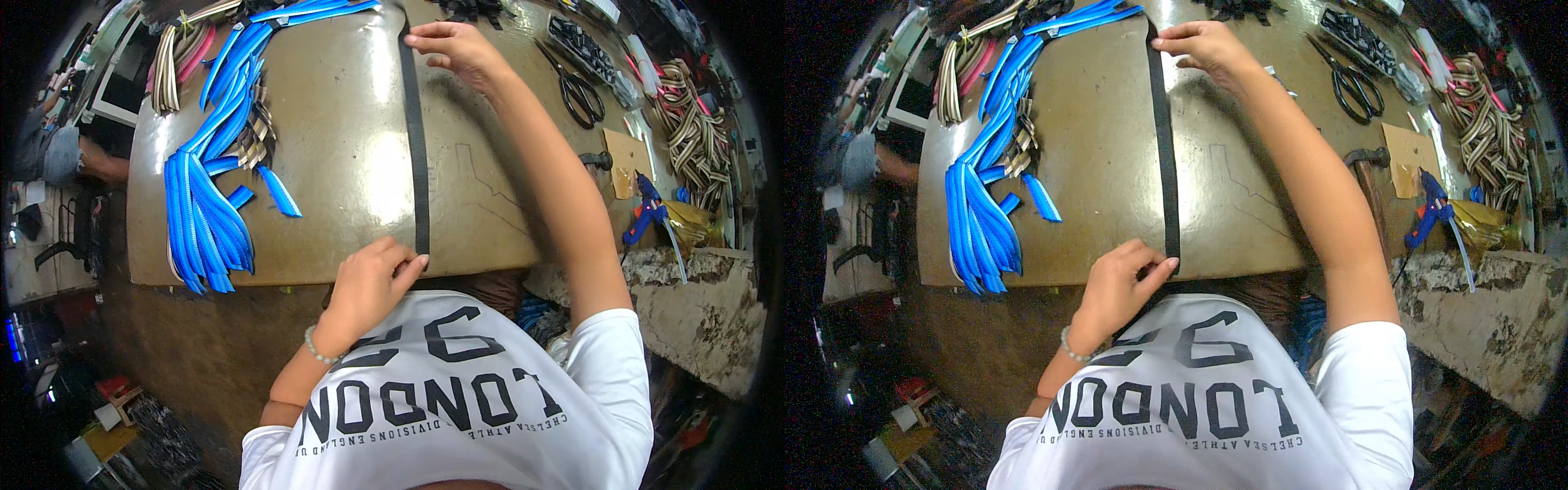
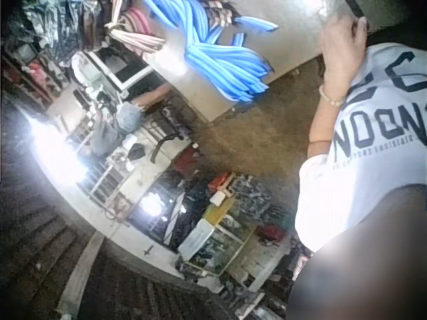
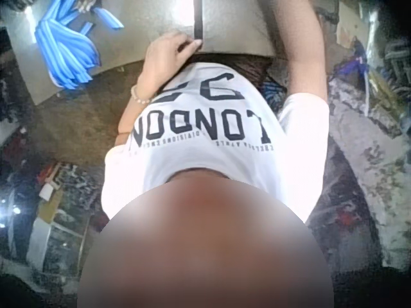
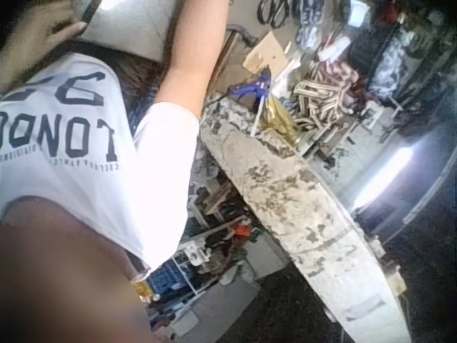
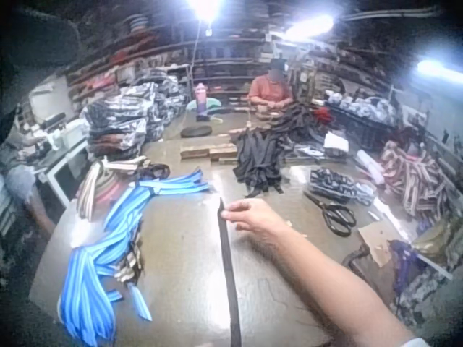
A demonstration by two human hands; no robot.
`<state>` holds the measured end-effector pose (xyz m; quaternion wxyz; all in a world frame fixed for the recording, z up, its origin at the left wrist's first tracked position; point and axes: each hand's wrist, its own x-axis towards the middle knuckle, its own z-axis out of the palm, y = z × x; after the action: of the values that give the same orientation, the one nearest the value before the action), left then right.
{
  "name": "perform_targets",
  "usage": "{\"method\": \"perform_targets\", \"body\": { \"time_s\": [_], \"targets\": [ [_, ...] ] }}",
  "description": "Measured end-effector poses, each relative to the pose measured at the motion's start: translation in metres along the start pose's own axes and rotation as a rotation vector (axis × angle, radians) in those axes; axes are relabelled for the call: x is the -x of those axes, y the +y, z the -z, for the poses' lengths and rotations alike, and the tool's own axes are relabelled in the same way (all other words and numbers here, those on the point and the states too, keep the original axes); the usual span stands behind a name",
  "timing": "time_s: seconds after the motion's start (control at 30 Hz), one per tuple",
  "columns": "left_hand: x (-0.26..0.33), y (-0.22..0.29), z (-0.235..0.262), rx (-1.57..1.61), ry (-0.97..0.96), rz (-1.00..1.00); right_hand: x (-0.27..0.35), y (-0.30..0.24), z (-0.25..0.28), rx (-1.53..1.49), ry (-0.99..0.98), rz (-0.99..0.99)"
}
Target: The person assembles a strap by attaching blue ribbons to a black strap using a hot glue gun and metal clips. They repeatedly apply glue, position the ribbons, and secure them with clips while working at a cluttered table.
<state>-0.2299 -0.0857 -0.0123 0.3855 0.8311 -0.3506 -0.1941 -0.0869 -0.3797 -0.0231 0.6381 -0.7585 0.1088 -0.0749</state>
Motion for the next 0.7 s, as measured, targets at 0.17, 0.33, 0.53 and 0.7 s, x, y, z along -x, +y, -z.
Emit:
{"method": "perform_targets", "body": {
  "time_s": [0.17,0.33,0.53,0.7],
  "targets": [
    [-0.003,-0.001,-0.007,-0.267,0.117,-0.079,-0.029,0.036,-0.021,0.559,0.19,0.234],
    [-0.01,-0.009,-0.002,-0.311,0.118,-0.267,-0.037,0.058,-0.02,0.508,0.31,0.278],
    [-0.022,-0.018,0.002,-0.423,0.096,-0.257,-0.029,0.041,-0.022,0.678,0.202,0.265],
    [-0.022,-0.021,0.005,-0.529,0.12,-0.274,0.079,-0.012,-0.016,0.645,0.14,0.356]
  ]
}}
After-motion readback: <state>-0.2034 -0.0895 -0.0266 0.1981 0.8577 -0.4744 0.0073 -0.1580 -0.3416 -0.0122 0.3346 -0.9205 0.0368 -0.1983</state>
